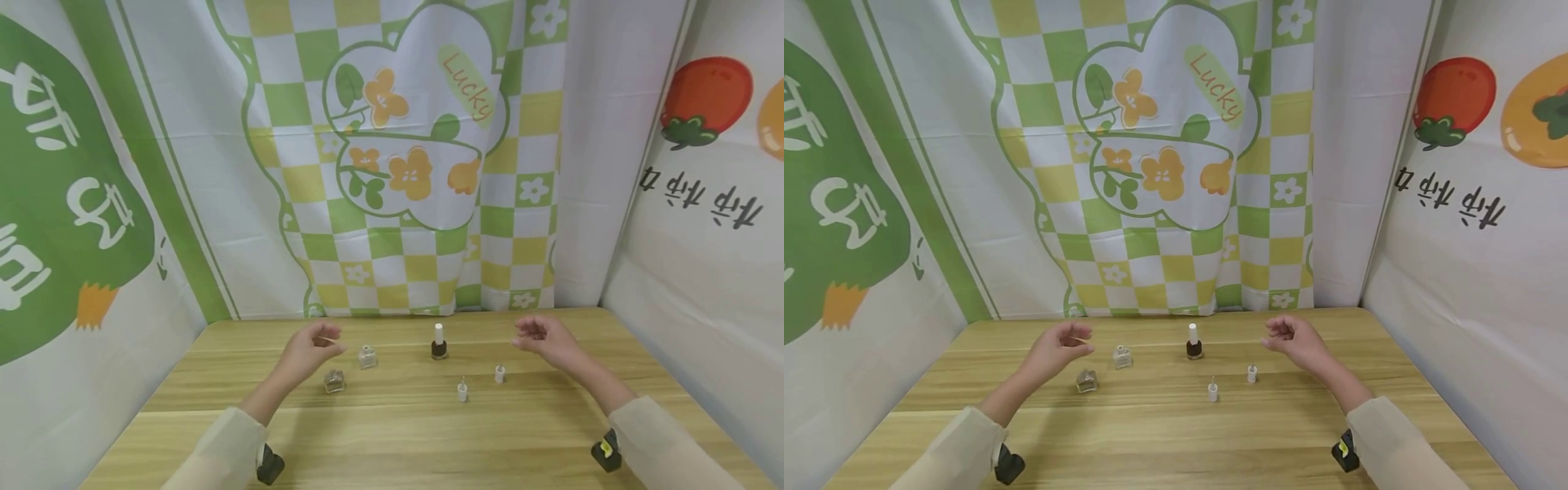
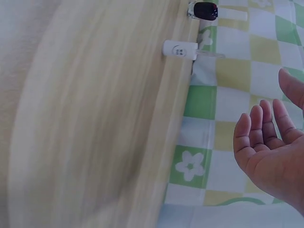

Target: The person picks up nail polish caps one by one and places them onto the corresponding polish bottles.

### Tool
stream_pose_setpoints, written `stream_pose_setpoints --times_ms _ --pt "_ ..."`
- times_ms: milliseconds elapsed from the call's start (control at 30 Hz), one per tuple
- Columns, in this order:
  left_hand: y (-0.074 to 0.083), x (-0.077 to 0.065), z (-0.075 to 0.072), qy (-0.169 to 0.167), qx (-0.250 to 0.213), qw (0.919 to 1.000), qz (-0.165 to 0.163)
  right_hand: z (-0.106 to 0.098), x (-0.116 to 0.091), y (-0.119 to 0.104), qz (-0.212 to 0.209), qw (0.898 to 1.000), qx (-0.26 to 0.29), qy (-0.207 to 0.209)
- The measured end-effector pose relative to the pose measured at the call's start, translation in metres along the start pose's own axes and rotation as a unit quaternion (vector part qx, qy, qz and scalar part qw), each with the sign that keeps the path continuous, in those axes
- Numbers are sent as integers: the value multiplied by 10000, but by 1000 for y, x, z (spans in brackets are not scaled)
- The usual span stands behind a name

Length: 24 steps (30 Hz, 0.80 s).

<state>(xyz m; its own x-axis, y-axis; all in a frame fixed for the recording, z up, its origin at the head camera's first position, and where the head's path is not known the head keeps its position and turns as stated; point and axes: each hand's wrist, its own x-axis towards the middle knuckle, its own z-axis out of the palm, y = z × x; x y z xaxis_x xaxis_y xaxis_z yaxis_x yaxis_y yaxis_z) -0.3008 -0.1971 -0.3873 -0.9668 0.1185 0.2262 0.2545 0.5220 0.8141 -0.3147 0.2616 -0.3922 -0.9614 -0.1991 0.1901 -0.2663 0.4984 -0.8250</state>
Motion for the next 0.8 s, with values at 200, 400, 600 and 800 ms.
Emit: stream_pose_setpoints --times_ms 200,400,600,800 --pt "-17 -7 -4 49 61 9999 -83 4 -5 12 131 9996 214 -84" --pt "-32 -11 -5 59 233 9995 -226 9 -6 19 302 9993 181 -154" --pt "-43 -15 -3 -98 227 9989 -386 13 -9 26 435 9985 -22 -320" --pt "-49 -19 1 -218 164 9987 -438 20 -11 32 591 9970 -87 -501"
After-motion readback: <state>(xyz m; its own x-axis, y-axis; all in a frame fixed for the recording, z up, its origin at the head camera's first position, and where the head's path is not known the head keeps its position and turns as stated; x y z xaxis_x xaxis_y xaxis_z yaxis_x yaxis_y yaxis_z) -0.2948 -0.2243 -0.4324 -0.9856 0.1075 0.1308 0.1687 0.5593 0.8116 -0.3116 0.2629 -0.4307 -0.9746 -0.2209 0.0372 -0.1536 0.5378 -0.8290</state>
